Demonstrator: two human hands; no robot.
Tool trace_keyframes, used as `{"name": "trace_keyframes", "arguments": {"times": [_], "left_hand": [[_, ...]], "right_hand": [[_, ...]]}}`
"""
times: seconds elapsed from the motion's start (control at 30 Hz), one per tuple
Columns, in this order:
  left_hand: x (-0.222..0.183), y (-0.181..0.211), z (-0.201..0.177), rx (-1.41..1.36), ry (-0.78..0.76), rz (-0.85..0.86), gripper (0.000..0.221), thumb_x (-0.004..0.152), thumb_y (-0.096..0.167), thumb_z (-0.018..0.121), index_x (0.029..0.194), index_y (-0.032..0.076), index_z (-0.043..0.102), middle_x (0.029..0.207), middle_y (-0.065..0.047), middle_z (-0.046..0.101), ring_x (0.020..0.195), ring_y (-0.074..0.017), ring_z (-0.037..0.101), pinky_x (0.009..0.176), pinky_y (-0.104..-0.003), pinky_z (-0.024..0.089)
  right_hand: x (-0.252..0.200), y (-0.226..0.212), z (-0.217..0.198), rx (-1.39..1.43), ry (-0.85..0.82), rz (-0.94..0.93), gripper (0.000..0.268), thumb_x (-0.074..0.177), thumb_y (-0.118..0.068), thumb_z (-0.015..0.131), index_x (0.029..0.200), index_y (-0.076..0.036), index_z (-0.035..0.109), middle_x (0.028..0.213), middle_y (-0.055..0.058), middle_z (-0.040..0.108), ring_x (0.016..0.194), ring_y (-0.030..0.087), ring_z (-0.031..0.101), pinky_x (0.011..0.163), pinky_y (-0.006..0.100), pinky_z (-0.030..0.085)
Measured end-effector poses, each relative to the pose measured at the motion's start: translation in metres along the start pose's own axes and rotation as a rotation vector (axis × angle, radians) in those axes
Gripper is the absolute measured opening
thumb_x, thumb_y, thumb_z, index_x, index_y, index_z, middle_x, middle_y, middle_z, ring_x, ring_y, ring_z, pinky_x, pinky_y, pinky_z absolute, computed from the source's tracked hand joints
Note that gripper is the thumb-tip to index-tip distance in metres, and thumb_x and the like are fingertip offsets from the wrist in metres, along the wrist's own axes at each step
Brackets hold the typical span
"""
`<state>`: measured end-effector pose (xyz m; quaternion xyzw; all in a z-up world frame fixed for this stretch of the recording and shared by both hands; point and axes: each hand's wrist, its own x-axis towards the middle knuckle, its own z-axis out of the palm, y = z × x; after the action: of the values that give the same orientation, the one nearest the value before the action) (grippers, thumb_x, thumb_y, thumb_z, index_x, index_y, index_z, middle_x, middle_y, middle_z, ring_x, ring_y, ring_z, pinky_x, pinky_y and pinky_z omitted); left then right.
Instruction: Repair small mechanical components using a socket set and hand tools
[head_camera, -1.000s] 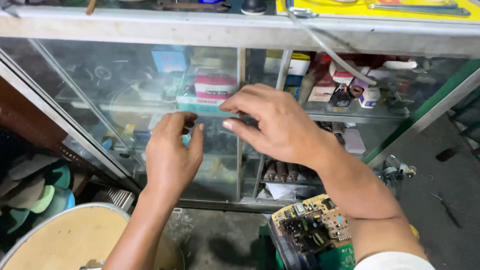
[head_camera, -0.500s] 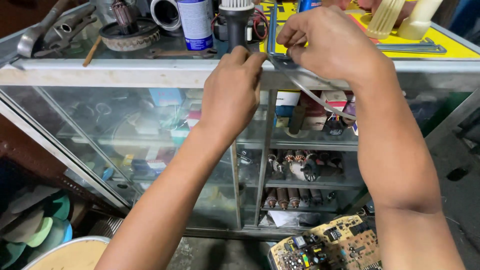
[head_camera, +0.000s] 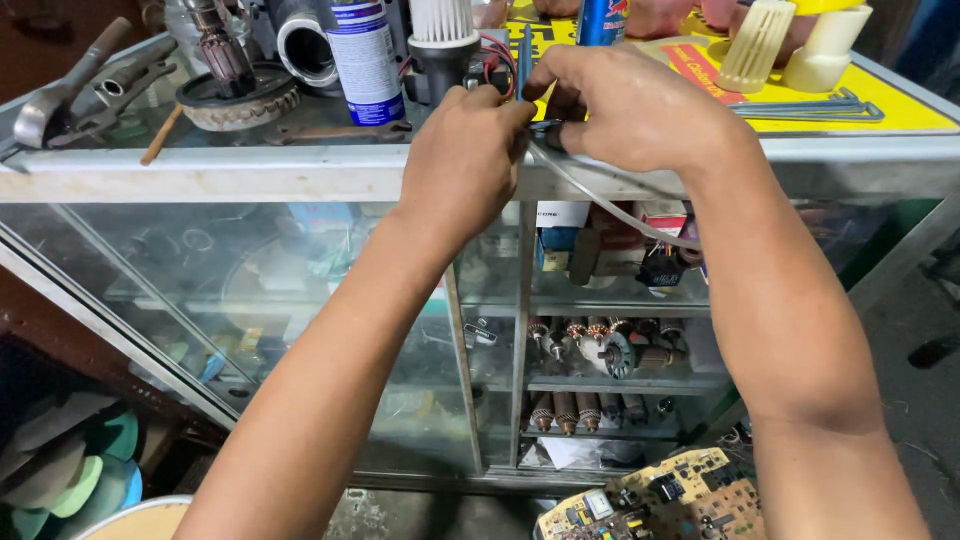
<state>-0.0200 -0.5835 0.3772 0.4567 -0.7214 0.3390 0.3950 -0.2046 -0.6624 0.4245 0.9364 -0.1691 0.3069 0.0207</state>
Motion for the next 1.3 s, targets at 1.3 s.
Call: {"name": "trace_keyframes", "arguments": {"times": [1.3], "left_hand": [[-0.005, 0.011, 0.002, 0.097, 0.008, 0.035, 0.021, 0.095, 0.02, 0.061, 0.099, 0.003, 0.073, 0.092, -0.016, 0.063, 0.082, -0.0356, 0.056, 0.076, -0.047, 0.046]], "right_hand": [[-0.003, 0.026, -0.037, 0.471, 0.13, 0.106, 0.015, 0.105, 0.003, 0.06, 0.119, -0.001, 0.062, 0.109, 0.004, 0.066, 0.094, 0.016, 0.067, 0.089, 0.027, 0.057]]}}
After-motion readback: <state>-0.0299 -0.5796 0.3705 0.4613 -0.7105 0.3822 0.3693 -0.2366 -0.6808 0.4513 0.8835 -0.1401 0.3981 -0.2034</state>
